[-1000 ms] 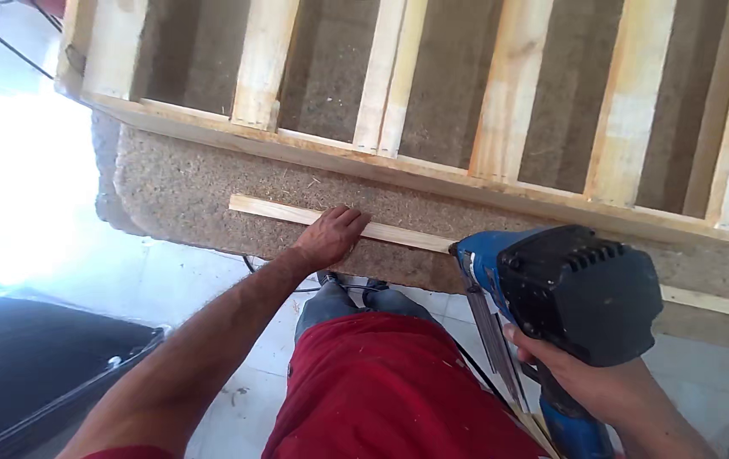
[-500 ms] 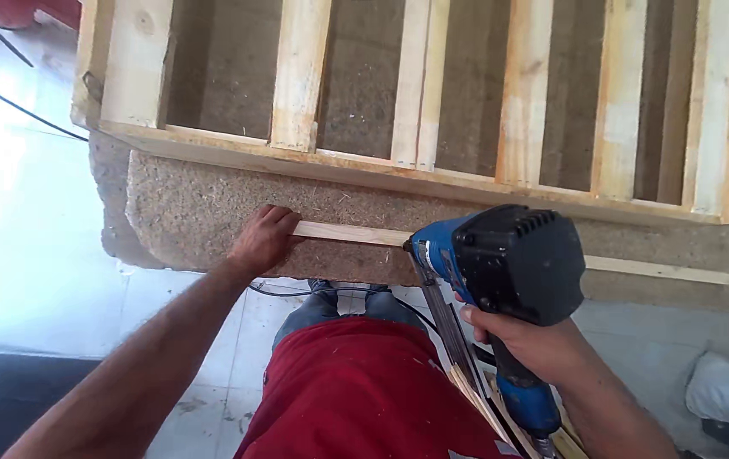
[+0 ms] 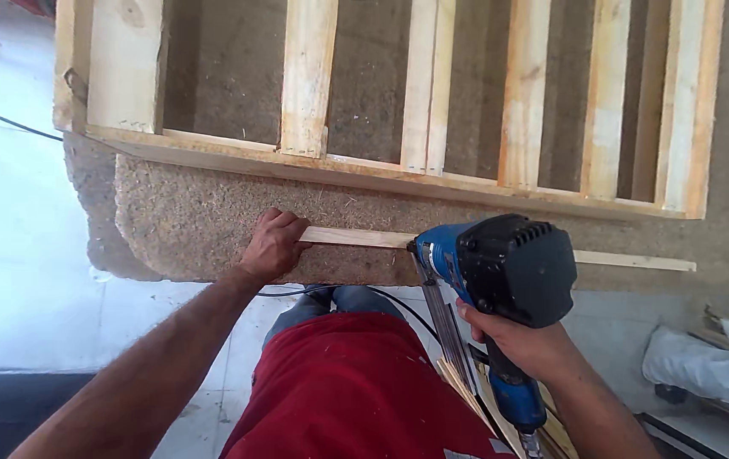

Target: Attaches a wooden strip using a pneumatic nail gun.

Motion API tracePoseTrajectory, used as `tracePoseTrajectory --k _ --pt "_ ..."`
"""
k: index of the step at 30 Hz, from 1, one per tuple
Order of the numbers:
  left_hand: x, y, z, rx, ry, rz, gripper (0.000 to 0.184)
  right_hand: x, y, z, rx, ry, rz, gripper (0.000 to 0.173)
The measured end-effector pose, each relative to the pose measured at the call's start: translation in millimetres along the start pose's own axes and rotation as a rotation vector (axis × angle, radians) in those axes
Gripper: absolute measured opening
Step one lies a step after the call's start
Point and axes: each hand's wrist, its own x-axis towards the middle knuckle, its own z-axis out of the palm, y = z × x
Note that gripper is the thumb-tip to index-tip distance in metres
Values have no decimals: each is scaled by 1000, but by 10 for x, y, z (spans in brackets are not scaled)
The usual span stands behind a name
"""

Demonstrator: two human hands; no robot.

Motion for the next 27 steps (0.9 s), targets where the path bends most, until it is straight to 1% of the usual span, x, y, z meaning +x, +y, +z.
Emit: tracePoseTrajectory --k 2,5,7,9,10,13,16,19,23,27 --pt "-3 -4 7 -7 5 -4 30 30 25 -44 -60 -24 0 17" --pt "18 -4 -10 -6 -17 -17 31 74 63 -110 -123 -49 -8 27" --pt "65 -44 -112 11 -89 -8 33 121 84 -128 -99 -69 -22 32" --pt "31 -104 -256 6 -170 24 35 118 134 -134 -57 -81 -26 33" --pt "-5 -160 -330 6 -182 29 36 129 144 -132 -45 -80 -32 33" --pt "-137 -328 -458 3 -139 3 35 75 90 -41 -47 -47 -47 33" --pt "-144 -366 -396 1 -103 -18 32 -35 -84 149 7 -46 -61 33" --pt "-186 -367 -289 -57 -62 -43 33 -162 -323 397 57 -104 -79 30" --pt "-198 -403 -261 -94 -62 -38 34 -182 -692 835 -13 -184 -69 25" --pt "-188 -447 -295 -127 -53 -13 32 -123 -1039 1229 -129 -216 -66 19"
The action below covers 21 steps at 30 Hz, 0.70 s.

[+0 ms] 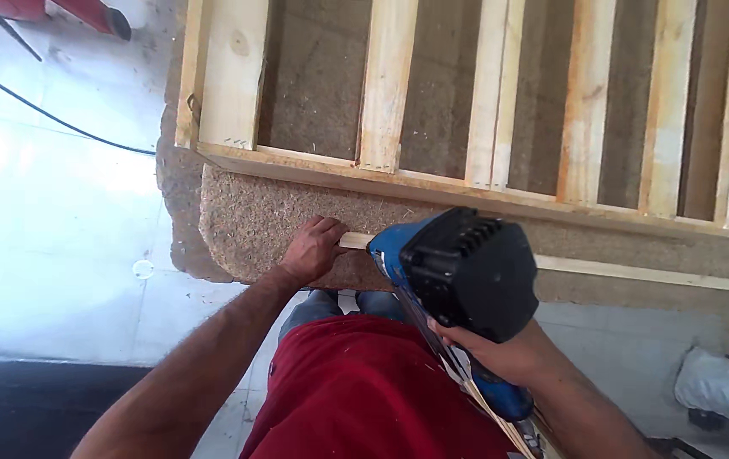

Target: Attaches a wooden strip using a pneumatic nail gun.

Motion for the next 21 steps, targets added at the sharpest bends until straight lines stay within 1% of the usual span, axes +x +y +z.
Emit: tracePoseTrajectory --k 1,3,6,9,13,15,17,19,20,21 --pt "-1 -4 -18 -22 -3 2 32 30 -36 55 -48 4 4 17" --pt "6 -9 -53 -50 -37 -16 31 72 -71 134 -120 16 4 17" --pt "26 -36 -63 -66 -91 -35 34 62 -56 186 -175 54 -29 23" --pt "35 -65 -41 -82 -96 -29 36 44 -62 193 -218 78 -109 29" --pt "66 -78 -22 -106 -91 -6 33 115 -278 123 -148 32 -106 23" --pt "12 -101 -57 -138 -82 -11 35 159 -404 129 -177 -7 -112 26" --pt "-112 21 -197 -229 -106 -54 38 151 -388 156 -222 -16 -175 27" --pt "-183 232 -266 -419 -142 -146 40 137 -209 171 -221 46 -323 24" --pt "-214 175 -210 -502 -135 -214 40 131 -163 123 -210 46 -341 23" --pt "-222 53 -147 -472 -127 -229 44 96 -145 69 -199 25 -329 24"
